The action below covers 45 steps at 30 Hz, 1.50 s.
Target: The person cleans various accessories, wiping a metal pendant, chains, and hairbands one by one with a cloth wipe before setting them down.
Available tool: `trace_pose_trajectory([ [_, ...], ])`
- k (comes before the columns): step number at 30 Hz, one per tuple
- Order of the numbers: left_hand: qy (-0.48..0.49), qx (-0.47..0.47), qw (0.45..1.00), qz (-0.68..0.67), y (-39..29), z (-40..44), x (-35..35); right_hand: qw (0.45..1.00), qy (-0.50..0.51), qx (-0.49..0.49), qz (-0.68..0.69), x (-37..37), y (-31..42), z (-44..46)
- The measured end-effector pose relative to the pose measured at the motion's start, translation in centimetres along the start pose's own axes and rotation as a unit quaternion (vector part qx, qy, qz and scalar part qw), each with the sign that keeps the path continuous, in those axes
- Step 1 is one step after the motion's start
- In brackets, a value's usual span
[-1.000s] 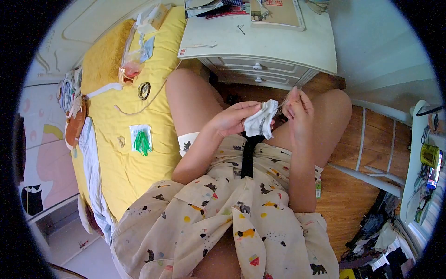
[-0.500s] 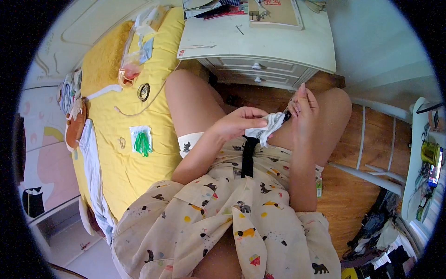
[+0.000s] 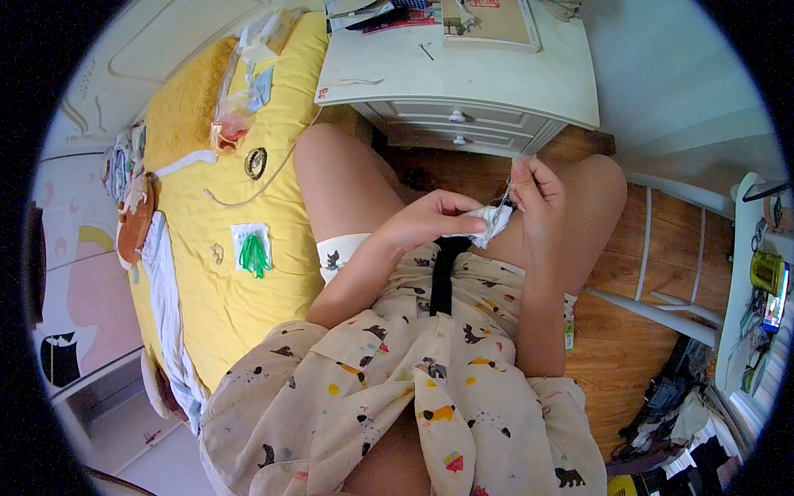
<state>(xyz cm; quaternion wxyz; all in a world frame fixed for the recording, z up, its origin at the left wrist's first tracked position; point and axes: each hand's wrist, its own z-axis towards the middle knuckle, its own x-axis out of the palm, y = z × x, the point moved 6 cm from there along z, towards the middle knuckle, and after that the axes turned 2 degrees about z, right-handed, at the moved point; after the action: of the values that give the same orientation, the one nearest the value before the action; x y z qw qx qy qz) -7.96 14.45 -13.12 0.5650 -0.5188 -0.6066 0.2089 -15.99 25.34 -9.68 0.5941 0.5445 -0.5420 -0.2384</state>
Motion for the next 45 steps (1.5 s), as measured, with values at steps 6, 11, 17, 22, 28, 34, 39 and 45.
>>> trace_pose_trajectory([
  [6, -0.014, 0.008, 1.000, -0.005, 0.2, 0.3, -0.7, 0.997, -0.029, -0.027, 0.060, -1.1, -0.5, 0.3],
  [11, -0.041, 0.001, 0.999, -0.032, -0.3, 0.0, -0.9, 0.991, -0.090, 0.010, 0.097, -1.4, -0.7, 0.0],
  [17, -0.040, -0.005, 0.999, -0.029, -0.2, 0.1, -0.9, 0.979, -0.104, 0.041, 0.170, -1.6, -1.6, 0.2],
  [22, -0.045, -0.009, 0.998, -0.053, -0.3, 0.1, -0.9, 0.976, -0.083, 0.009, 0.202, -2.4, -2.3, 0.5],
  [28, -0.053, -0.006, 0.993, -0.103, 0.2, 0.3, -1.1, 0.972, -0.096, -0.021, 0.212, -2.2, -2.0, 0.6],
  [34, -0.054, 0.010, 0.993, -0.103, -0.1, 0.3, -0.8, 0.970, -0.086, -0.042, 0.221, -2.1, -1.7, 0.8],
  [39, -0.053, 0.017, 0.996, -0.073, -0.6, 0.1, -1.0, 0.964, -0.145, -0.032, 0.222, -2.7, -1.6, 0.8],
  [45, -0.048, 0.017, 0.998, -0.038, -1.2, 0.3, -1.5, 0.953, -0.187, -0.024, 0.238, -3.2, -1.7, 0.6],
])
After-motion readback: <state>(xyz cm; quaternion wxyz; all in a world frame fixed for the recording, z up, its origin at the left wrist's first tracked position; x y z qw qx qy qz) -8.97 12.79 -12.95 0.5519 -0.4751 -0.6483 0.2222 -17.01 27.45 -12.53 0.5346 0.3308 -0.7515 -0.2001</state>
